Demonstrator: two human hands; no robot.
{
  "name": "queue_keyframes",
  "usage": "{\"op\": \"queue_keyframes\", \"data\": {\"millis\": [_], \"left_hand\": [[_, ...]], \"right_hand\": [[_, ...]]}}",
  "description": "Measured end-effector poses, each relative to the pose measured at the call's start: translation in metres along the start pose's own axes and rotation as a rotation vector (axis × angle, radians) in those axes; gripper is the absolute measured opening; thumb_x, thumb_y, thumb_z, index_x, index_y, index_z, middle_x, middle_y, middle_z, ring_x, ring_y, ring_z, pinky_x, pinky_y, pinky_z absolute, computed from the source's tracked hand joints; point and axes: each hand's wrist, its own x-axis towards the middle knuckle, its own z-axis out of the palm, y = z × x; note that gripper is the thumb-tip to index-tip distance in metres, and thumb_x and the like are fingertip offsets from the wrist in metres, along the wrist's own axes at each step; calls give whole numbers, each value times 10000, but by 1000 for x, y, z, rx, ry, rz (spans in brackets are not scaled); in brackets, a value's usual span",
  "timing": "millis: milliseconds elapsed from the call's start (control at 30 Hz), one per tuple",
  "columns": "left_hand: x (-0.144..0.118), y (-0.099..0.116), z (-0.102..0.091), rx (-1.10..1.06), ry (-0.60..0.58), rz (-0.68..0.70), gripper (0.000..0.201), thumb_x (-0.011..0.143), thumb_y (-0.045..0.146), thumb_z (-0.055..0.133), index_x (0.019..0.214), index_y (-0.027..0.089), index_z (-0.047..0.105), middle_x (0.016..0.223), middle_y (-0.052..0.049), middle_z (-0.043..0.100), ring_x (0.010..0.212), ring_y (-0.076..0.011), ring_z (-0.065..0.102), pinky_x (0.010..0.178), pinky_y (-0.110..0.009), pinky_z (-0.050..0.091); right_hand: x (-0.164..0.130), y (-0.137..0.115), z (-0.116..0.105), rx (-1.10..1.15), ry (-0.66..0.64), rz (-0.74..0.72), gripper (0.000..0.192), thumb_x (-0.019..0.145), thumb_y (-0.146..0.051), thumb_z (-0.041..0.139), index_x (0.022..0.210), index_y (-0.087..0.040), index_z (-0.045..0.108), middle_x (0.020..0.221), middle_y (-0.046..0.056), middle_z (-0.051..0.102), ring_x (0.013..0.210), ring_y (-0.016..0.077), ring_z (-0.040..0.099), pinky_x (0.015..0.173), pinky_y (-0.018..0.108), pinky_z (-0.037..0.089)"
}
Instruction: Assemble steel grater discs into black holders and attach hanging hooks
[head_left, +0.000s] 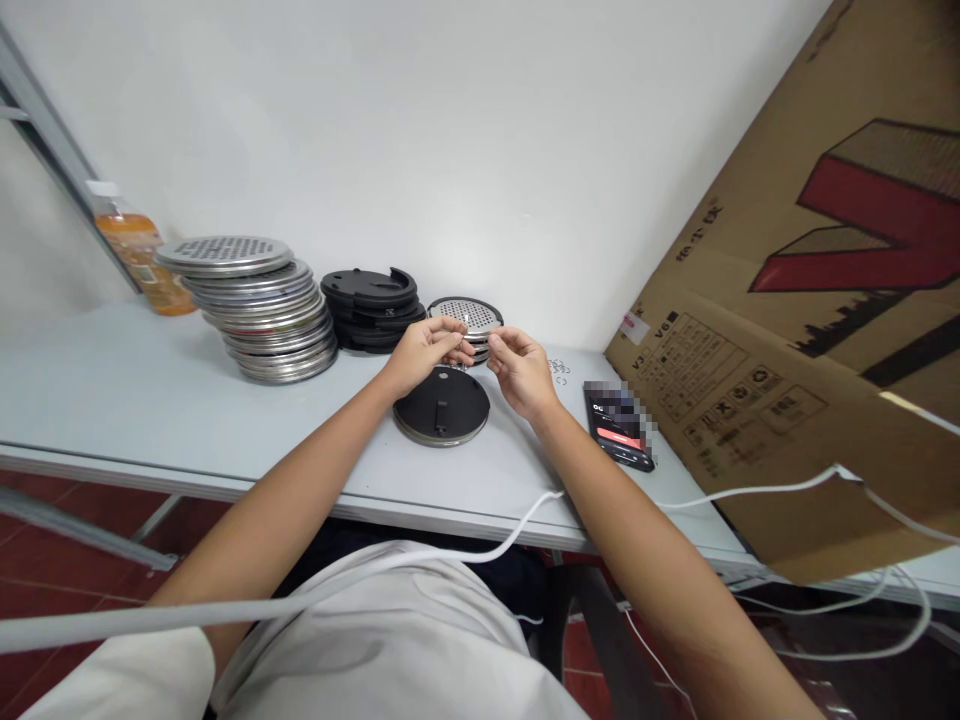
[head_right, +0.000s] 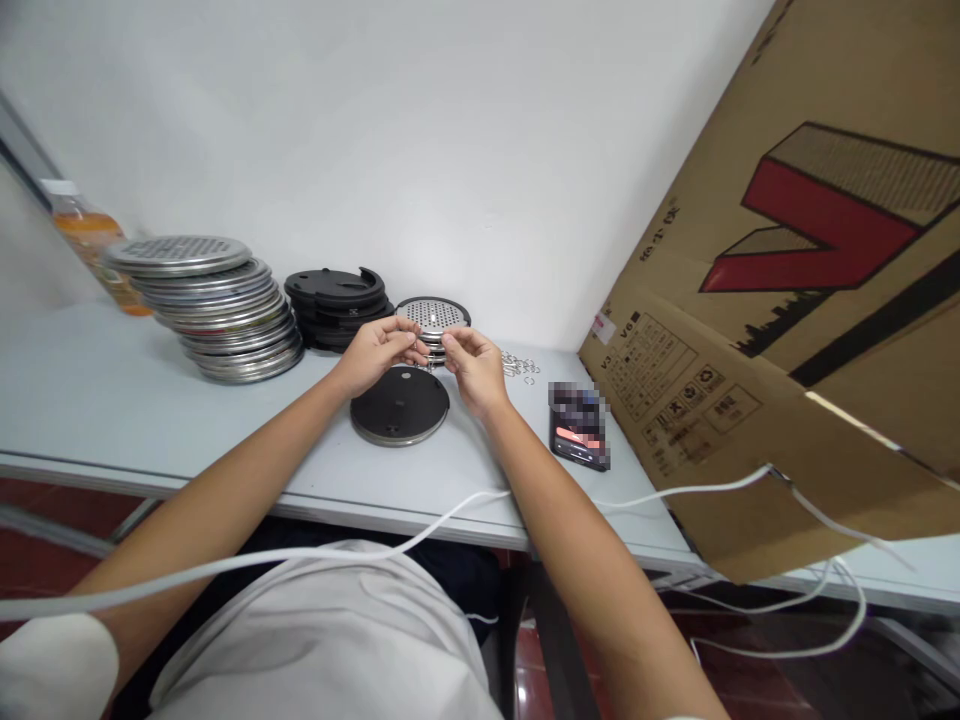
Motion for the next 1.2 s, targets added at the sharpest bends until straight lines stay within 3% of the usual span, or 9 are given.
{"op": "queue_keyframes", "data": {"millis": [267, 467, 1033, 1200], "left_hand": [[-2, 0, 2, 56, -32, 24, 325, 820, 328, 767, 1017, 118, 615, 772, -70, 760, 641, -169, 738, 628, -259, 544], [-4, 1, 4, 110, -50, 52, 301, 838, 330, 752, 997, 117, 612, 778, -75, 759, 647, -167, 735, 633, -264, 547], [-5, -2, 5, 249, -77, 112, 264, 849, 349, 744, 943, 126, 640, 834, -87, 762, 667, -171, 741, 597, -251, 545], [-4, -3, 3, 233, -76, 127, 289, 839, 375, 756, 920, 121, 646, 833, -90, 757, 675, -173, 740, 637, -277, 568]], "right_hand": [[-2, 1, 0, -154, -66, -51, 392, 645, -475, 881, 828, -210, 658, 802, 6, 711, 747, 149, 678, 728, 308, 583], [-2, 2, -3, -201, -77, -120, 296, 661, -388, 893, 779, -193, 704, 783, 16, 734, 725, 151, 690, 731, 317, 586], [-2, 2, -3, -261, -51, -156, 288, 626, -380, 897, 752, -198, 714, 781, 31, 753, 713, 193, 730, 745, 382, 626], [-1, 2, -4, -268, -14, -194, 248, 602, -350, 906, 725, -206, 747, 866, 47, 768, 840, 210, 731, 832, 391, 615]]}}
